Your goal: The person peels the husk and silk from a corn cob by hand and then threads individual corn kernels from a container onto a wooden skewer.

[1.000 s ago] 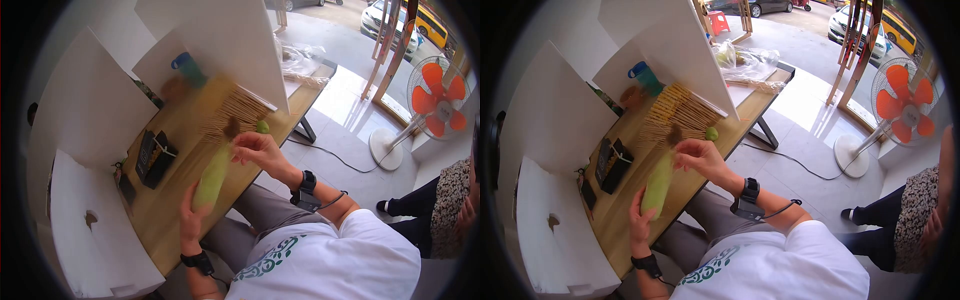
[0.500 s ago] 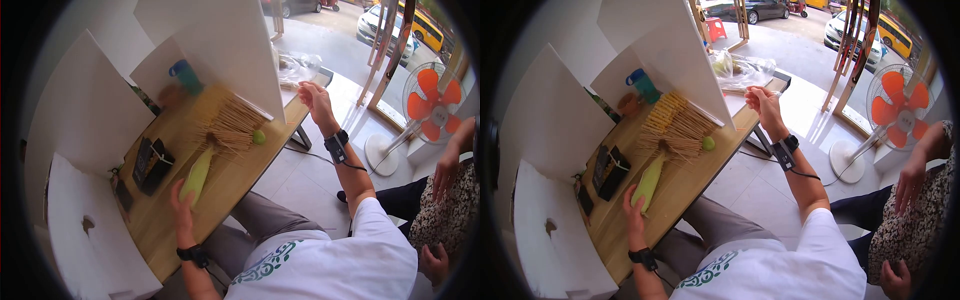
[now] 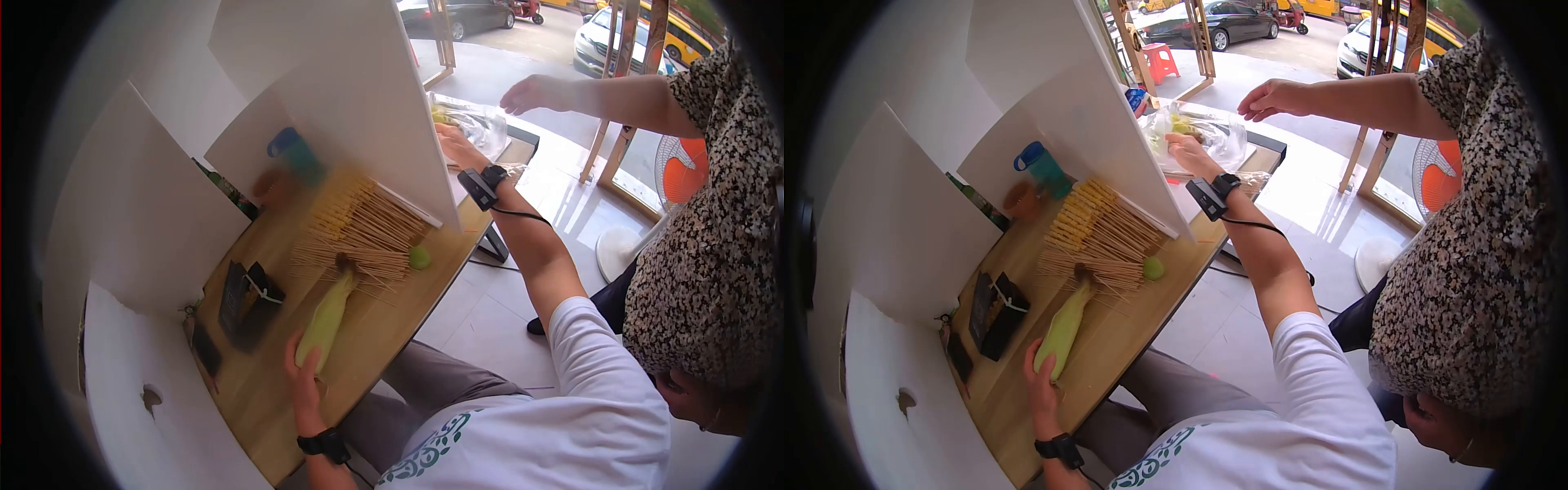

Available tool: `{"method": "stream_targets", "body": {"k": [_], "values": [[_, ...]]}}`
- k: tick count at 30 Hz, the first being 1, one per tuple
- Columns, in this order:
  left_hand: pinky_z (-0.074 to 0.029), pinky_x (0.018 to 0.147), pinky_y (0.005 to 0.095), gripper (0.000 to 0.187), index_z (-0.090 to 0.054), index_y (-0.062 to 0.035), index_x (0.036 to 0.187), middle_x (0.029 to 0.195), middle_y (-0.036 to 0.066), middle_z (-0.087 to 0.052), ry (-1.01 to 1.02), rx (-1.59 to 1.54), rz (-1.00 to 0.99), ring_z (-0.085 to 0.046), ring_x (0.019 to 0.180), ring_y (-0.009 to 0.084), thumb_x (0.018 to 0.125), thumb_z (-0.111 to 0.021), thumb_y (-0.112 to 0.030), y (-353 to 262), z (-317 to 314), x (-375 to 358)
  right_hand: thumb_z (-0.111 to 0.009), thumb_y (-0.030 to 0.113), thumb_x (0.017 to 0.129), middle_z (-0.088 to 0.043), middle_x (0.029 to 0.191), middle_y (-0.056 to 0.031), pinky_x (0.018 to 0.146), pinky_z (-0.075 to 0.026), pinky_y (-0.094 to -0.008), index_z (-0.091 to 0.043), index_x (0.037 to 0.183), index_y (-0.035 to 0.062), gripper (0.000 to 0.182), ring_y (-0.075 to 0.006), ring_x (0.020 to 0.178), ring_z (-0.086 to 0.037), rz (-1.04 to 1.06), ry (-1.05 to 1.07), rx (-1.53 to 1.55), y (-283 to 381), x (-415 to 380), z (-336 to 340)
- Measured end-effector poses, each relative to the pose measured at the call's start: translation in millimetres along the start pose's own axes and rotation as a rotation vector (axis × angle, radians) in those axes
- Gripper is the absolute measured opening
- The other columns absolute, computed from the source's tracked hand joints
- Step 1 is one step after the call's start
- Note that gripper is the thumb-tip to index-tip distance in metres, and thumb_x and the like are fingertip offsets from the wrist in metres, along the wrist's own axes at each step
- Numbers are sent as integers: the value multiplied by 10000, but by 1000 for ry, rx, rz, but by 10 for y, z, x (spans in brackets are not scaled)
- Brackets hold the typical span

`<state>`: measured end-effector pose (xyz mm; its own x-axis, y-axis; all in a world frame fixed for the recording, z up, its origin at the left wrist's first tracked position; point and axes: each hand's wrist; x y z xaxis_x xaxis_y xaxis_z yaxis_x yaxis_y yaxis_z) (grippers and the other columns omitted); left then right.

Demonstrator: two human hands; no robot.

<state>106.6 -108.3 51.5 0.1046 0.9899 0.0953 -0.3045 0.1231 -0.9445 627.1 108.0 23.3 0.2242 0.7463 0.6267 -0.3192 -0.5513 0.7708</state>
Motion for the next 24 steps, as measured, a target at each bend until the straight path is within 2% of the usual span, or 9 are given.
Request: {"method": "stream_targets", "body": {"k": [1,3,6,9,10,13,15,22,24], "values": [[-374,1002,316,515,-493,-2,1301,1244,110,-524,-13,-49,-6,-497,1149,203,849,-644,-199,39,-12,-8,-481,100,896,-642,898,-54,726,-453,-276,-619,1085,-24,266,-143,810,-554,182,152,-44,191,-64,-54],[-376,999,318,523,-490,1,1301,1237,111,-529,-25,-88,-6,-502,1141,205,847,-647,-205,99,-16,1,-490,115,938,-648,949,-7,775,-446,-245,-620,1159,-1,281,-100,845,-550,191,246,57,1045,-495,-244],[-382,991,322,529,-494,1,1295,1216,113,-543,-1,-183,5,-514,1125,208,839,-653,-217,132,10,-11,-502,113,939,-649,955,-5,785,-443,-239,-625,1158,4,274,-89,857,-547,46,248,119,953,-607,-302],[-389,982,323,528,-496,6,1289,1205,118,-550,-29,-109,-24,-522,1114,209,842,-649,-228,15,-18,-82,-521,110,939,-650,965,0,800,-438,-231,-632,1156,12,263,-72,876,-544,-151,281,202,880,-583,-404],[-390,979,321,530,-494,9,1291,1207,120,-550,-40,-37,-24,-524,1111,207,843,-647,-229,-70,-31,-118,-521,110,939,-650,965,0,800,-438,-231,-632,1156,12,263,-72,876,-544,-150,288,206,795,-575,-406],[-393,973,316,535,-489,14,1295,1211,122,-551,-43,21,-25,-528,1105,202,845,-642,-231,-102,-11,-125,-539,111,936,-656,981,-7,812,-438,-219,-633,1147,1,256,-58,889,-554,-238,248,304,703,-673,-192],[-393,970,312,538,-487,17,1298,1213,123,-551,-37,4,-26,-530,1103,199,846,-640,-230,-54,17,-128,-533,95,935,-661,999,-22,823,-459,-228,-637,1142,-4,252,-64,904,-579,-275,60,333,761,-834,-93],[-370,1004,304,553,-497,12,1290,1228,116,-553,42,-123,-15,-518,1149,198,854,-666,-284,0,45,-107,-509,86,946,-669,990,-64,756,-511,-246,-627,1125,-6,234,-110,862,-633,-339,-15,266,953,-1406,175],[-373,1002,303,548,-499,11,1287,1224,113,-555,50,-134,-14,-520,1147,197,854,-668,-279,-33,36,-111,-505,86,949,-672,967,-74,720,-509,-225,-623,1110,-9,221,-109,836,-640,-374,-43,220,1119,-1555,213]]}}
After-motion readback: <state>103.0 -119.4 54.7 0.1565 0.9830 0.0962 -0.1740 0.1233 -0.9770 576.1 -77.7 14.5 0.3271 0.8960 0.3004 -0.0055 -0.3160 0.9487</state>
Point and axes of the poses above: each hand's wrist, its own x-axis towards the middle knuckle, its own z-axis out of the back of the hand, y = z × x
